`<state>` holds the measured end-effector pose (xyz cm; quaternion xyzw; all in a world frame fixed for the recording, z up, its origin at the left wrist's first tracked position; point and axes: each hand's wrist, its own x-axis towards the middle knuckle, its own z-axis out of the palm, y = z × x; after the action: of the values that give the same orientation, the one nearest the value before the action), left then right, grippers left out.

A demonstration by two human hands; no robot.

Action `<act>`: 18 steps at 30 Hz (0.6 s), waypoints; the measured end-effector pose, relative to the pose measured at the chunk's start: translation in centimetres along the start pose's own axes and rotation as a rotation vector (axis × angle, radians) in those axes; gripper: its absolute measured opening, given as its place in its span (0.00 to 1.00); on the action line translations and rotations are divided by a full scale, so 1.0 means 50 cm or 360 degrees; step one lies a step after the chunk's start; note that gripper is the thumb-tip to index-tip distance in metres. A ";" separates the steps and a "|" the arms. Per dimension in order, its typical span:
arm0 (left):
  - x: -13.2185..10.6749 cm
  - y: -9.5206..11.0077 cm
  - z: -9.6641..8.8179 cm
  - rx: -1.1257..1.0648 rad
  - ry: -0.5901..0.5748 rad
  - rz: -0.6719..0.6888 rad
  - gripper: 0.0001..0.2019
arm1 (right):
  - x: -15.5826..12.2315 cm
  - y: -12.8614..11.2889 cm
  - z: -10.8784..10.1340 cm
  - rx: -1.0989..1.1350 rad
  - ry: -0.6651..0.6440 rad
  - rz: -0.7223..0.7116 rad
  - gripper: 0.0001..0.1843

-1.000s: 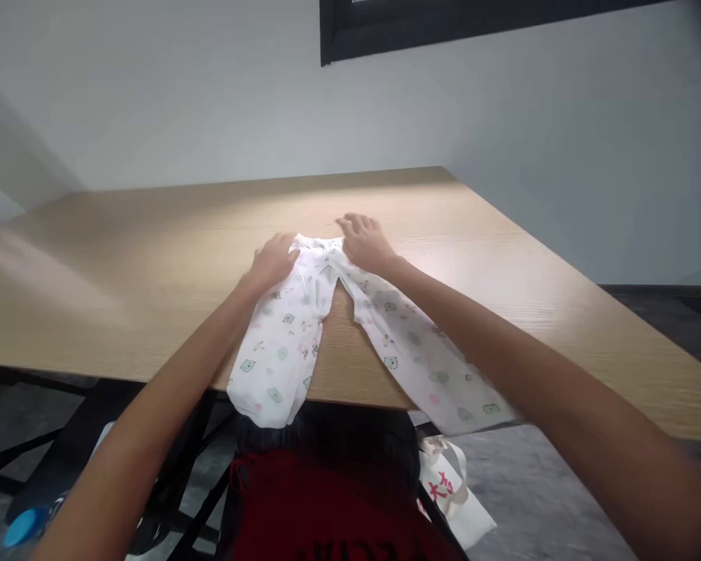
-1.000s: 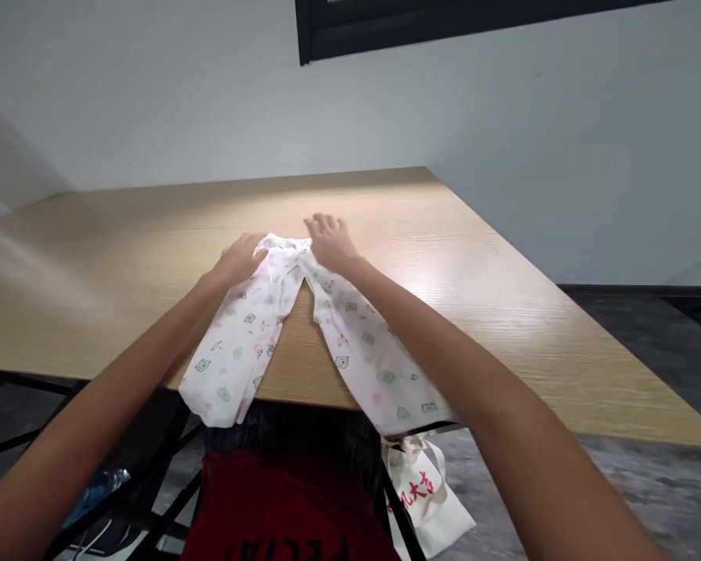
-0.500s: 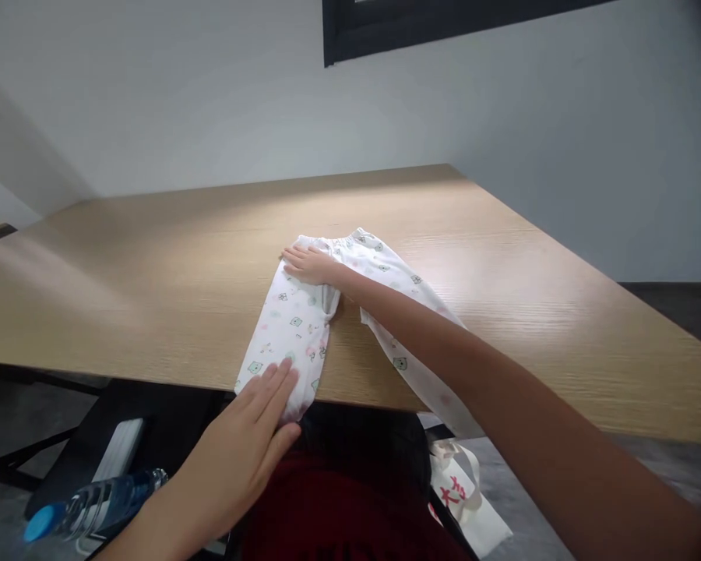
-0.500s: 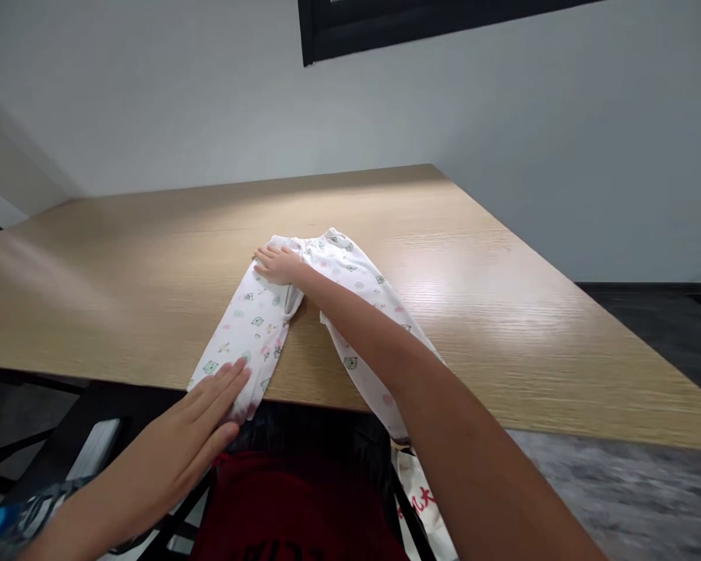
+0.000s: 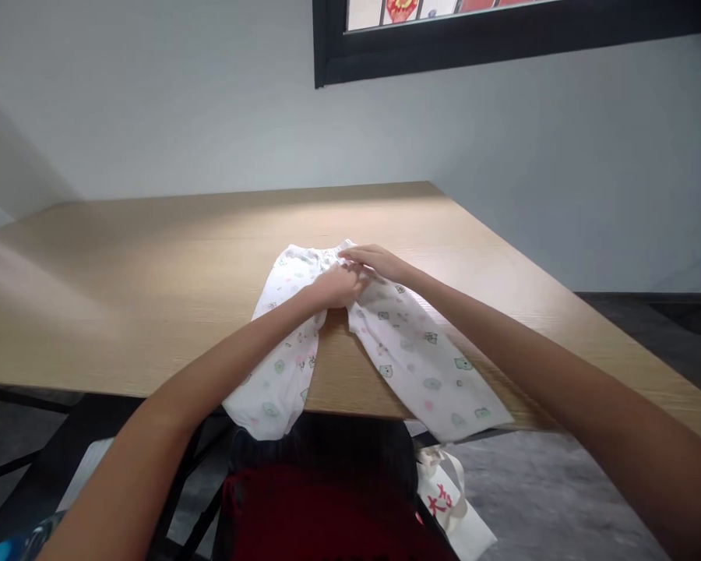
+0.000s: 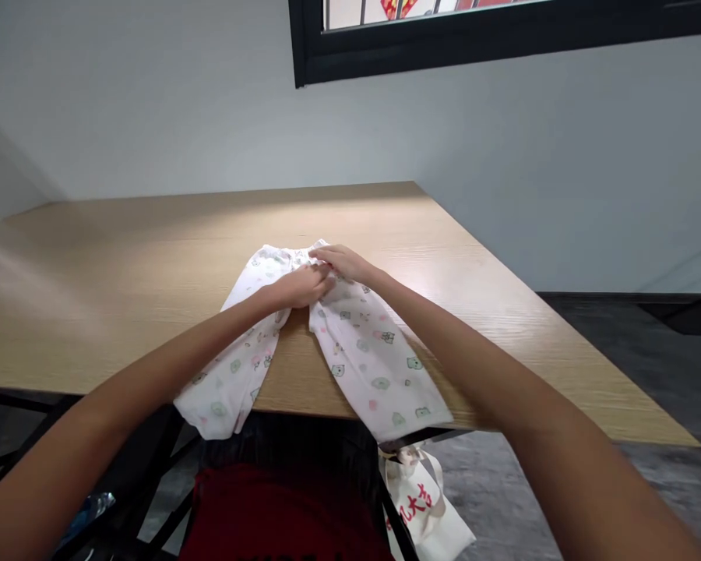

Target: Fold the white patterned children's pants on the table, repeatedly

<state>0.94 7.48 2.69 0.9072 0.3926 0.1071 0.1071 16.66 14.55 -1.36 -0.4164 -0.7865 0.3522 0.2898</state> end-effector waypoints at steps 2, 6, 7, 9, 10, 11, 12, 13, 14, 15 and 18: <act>-0.011 0.038 0.024 -0.0007 -0.0044 0.0153 0.26 | -0.023 0.030 -0.009 -0.0173 -0.0078 -0.0031 0.20; -0.103 0.128 0.077 -0.0017 -0.0234 0.0542 0.23 | -0.016 0.069 -0.019 -0.0569 -0.0162 -0.0156 0.21; -0.129 0.147 0.090 -0.0004 -0.0245 0.0616 0.24 | -0.008 0.073 -0.019 -0.0634 -0.0163 -0.0141 0.21; -0.170 0.177 0.112 0.0048 -0.0183 0.0706 0.27 | 0.004 0.074 -0.018 -0.0719 -0.0151 -0.0123 0.22; -0.182 0.188 0.120 0.0086 -0.0124 0.0726 0.28 | 0.007 0.072 -0.017 -0.0736 -0.0127 -0.0128 0.23; -0.190 0.197 0.128 0.0128 -0.0062 0.0726 0.28 | 0.007 0.071 -0.015 -0.0736 -0.0086 -0.0139 0.23; -0.192 0.206 0.136 0.0183 -0.0003 0.0702 0.26 | 0.006 0.069 -0.012 -0.0726 -0.0017 -0.0142 0.22; -0.190 0.216 0.143 0.0241 0.0051 0.0651 0.25 | 0.002 0.068 -0.010 -0.0723 0.0099 -0.0114 0.21; -0.186 0.227 0.150 0.0295 0.0110 0.0576 0.23 | -0.001 0.068 -0.007 -0.0733 0.0261 -0.0049 0.21; -0.181 0.239 0.157 0.0338 0.0176 0.0486 0.23 | -0.005 0.068 -0.006 -0.0754 0.0441 0.0046 0.20; -0.167 0.272 0.175 0.0336 0.0348 0.0240 0.26 | -0.010 0.062 -0.008 -0.0810 0.0795 0.0338 0.18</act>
<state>7.19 -8.71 -2.79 0.9233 0.3417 0.1709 -0.0406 18.62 15.52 -3.67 -0.6275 -0.7064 0.0609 0.3219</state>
